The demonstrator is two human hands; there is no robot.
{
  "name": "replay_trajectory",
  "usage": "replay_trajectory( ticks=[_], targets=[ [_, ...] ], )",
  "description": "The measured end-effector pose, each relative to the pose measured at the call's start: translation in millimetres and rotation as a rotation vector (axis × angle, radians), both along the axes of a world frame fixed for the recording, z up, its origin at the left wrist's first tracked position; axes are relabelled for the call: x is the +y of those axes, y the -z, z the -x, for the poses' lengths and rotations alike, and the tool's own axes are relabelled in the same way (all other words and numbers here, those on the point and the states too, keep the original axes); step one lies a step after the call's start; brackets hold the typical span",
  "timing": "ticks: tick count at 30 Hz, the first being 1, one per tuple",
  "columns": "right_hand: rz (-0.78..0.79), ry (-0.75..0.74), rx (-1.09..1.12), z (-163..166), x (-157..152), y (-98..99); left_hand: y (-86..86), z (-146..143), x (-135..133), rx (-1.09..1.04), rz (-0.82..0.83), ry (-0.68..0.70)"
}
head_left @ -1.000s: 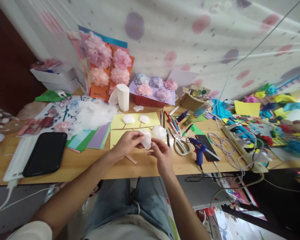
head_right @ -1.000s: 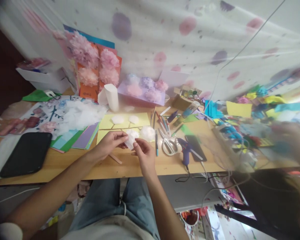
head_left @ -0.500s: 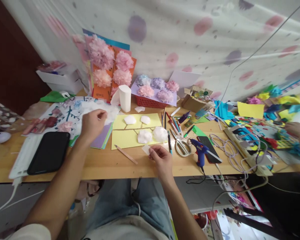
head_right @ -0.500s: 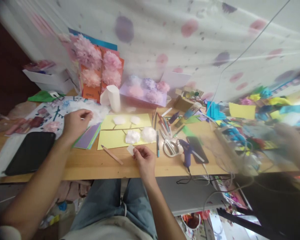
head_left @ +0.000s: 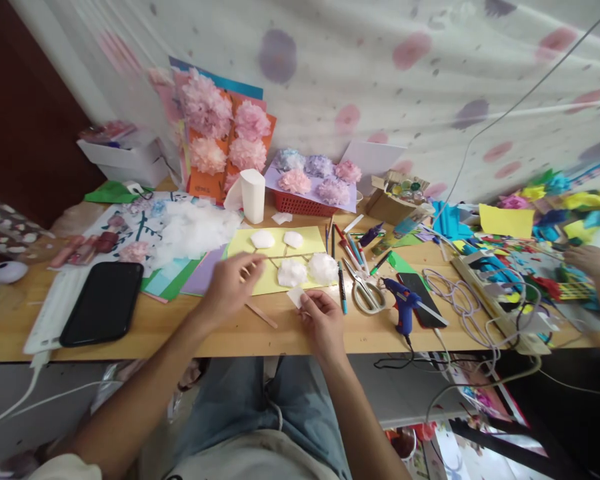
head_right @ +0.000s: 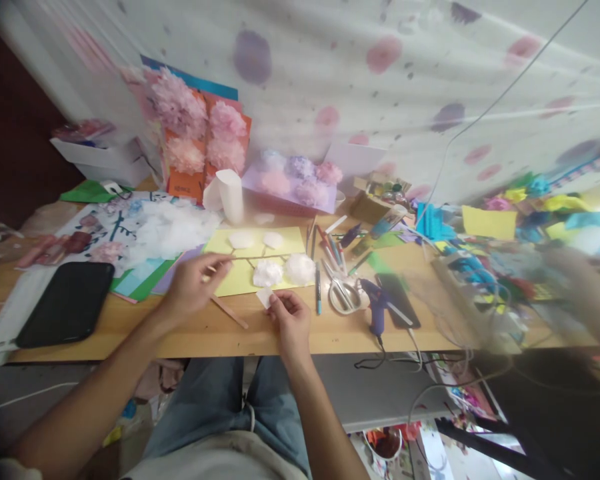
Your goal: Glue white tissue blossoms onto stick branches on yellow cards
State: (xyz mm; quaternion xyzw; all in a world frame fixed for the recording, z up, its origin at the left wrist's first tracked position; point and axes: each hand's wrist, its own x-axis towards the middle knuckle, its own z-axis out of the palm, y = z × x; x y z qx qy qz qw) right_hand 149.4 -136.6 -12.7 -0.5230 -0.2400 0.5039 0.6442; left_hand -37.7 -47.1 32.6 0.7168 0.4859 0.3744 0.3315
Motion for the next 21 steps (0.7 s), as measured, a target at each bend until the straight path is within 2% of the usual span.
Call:
replay_trajectory(
  ticks=[1,3,6,10,14,21],
  targets=[
    [0.004,-0.001,0.02,2,0,-2.1,2.3,-11,-12,-0.101,0.146,0.093],
    [0.004,-0.004,0.044,5,-1,-4.5,8.4,-27,-31,-0.276,0.405,0.17],
    [-0.017,-0.015,0.088,10,-3,-3.6,17.5,-37,-44,-0.395,0.587,0.172],
    [-0.024,-0.017,0.155,14,-6,-0.4,25.7,-37,-45,-0.437,0.615,0.14],
    [-0.022,-0.009,0.166,17,-8,0.2,30.6,-37,-46,-0.464,0.608,0.166],
    [-0.028,-0.045,0.034,15,-11,4.5,34.3,-35,-44,-0.505,0.674,0.132]
  ],
)
